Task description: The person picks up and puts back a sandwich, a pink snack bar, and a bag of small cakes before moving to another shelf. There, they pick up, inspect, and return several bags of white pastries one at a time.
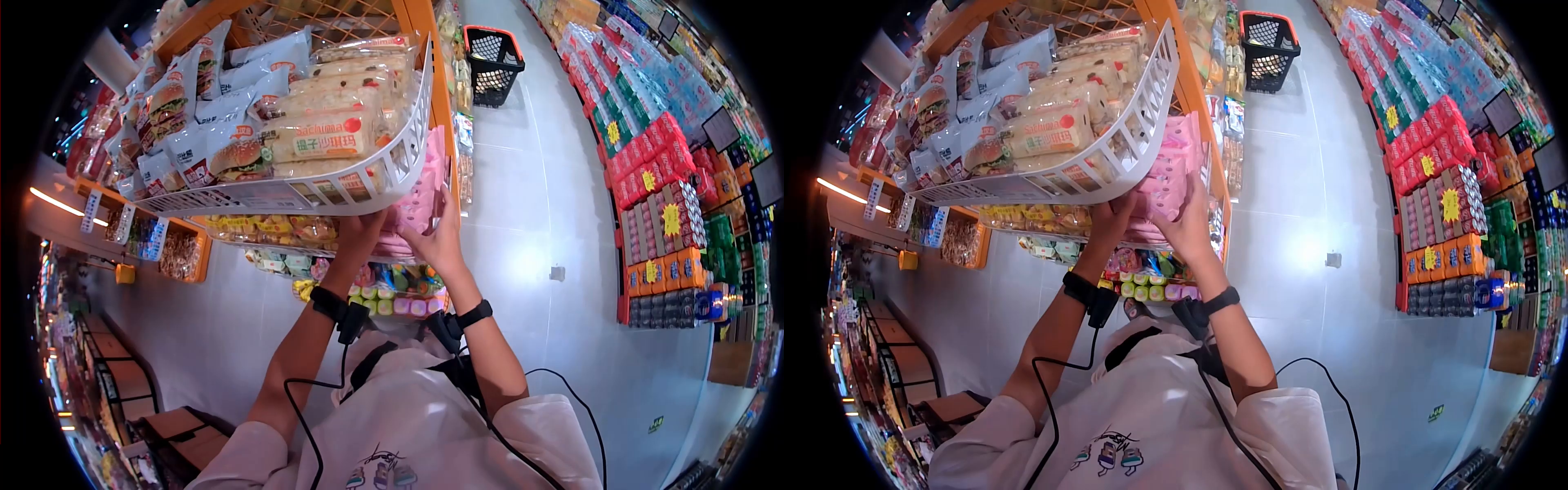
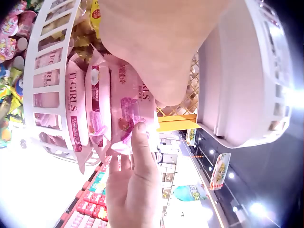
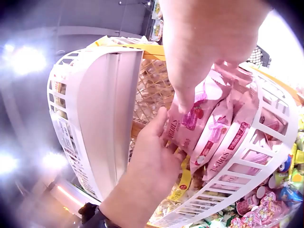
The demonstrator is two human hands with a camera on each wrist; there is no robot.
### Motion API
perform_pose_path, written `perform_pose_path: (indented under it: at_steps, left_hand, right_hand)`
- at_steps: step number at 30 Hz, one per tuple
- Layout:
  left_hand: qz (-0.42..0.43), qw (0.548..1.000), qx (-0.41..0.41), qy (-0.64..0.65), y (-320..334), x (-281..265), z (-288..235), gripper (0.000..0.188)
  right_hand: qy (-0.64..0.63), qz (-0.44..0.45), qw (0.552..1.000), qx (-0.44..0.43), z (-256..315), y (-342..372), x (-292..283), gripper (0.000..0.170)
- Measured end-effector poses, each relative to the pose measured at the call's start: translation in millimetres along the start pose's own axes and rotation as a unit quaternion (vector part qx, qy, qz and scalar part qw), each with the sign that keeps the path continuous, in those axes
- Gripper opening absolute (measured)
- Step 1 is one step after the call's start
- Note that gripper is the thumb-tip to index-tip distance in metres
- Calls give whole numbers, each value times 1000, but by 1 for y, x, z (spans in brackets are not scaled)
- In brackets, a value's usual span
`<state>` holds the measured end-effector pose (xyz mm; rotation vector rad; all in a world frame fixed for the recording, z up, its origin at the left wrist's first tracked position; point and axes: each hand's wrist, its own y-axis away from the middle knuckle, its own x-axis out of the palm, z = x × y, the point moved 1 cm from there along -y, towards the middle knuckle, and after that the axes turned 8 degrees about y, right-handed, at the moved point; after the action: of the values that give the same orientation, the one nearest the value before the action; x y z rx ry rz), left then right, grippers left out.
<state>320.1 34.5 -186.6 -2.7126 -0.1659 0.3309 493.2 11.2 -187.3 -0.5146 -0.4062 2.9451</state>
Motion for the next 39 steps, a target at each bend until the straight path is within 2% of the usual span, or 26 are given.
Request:
perform_pose_path:
  at_steps: [3, 6, 9, 12, 14, 15, 16, 19, 20, 23, 24, 27, 30, 33, 39]
  left_hand:
    - [8, 999, -6, -40, 2, -4, 3, 41]
    - [-4, 1000, -5, -7, 3, -5, 16, 41]
    - [11, 999, -51, 13, -1, -9, 31, 38]
    - [41, 980, -190, 42, -4, -13, 19, 41]
    - [65, 994, -31, -82, -13, -18, 35, 41]
    - [74, 991, -6, -115, -19, -23, 42, 43]
    - [81, 986, 19, -148, -26, -27, 47, 44]
    - [99, 964, 93, -228, -37, -34, 48, 43]
    - [105, 959, 97, -245, -42, -34, 45, 43]
    - [122, 954, 43, -269, -61, -28, 38, 43]
    - [130, 952, 30, -276, -68, -26, 39, 43]
    - [138, 947, 7, -289, -77, -24, 38, 42]
    - [143, 945, -7, -294, -79, -22, 38, 42]
    - [147, 944, -16, -296, -80, -21, 41, 42]
    - [153, 943, -27, -293, -78, -21, 39, 41]
  right_hand:
    - [14, -1, 1000, 9, 1, 5, 0, 106]
    - [-13, 2, 1000, 19, -5, 6, 2, 101]
    - [37, -21, 999, -17, -12, 2, 6, 93]
    - [12, -58, 997, 49, -1, -12, -2, 86]
    - [-59, -69, 992, 84, -27, -33, 1, 85]
    - [-95, -74, 988, 101, -37, -43, 2, 85]
    - [-118, -106, 982, 105, -31, -50, -3, 70]
    - [-44, -39, 989, 138, -28, -68, -22, 53]
    - [-64, -61, 983, 159, -72, -80, 0, 44]
    - [3, -111, 991, 78, -66, -83, 3, 42]
    - [22, -113, 990, 84, -66, -82, 2, 36]
    - [-71, -64, 989, 112, -94, -93, 14, 31]
    - [-119, -39, 980, 155, -82, -89, 8, 29]
    - [-165, -55, 977, 126, -71, -88, 5, 27]
    - [-145, -31, 981, 129, -64, -96, -7, 13]
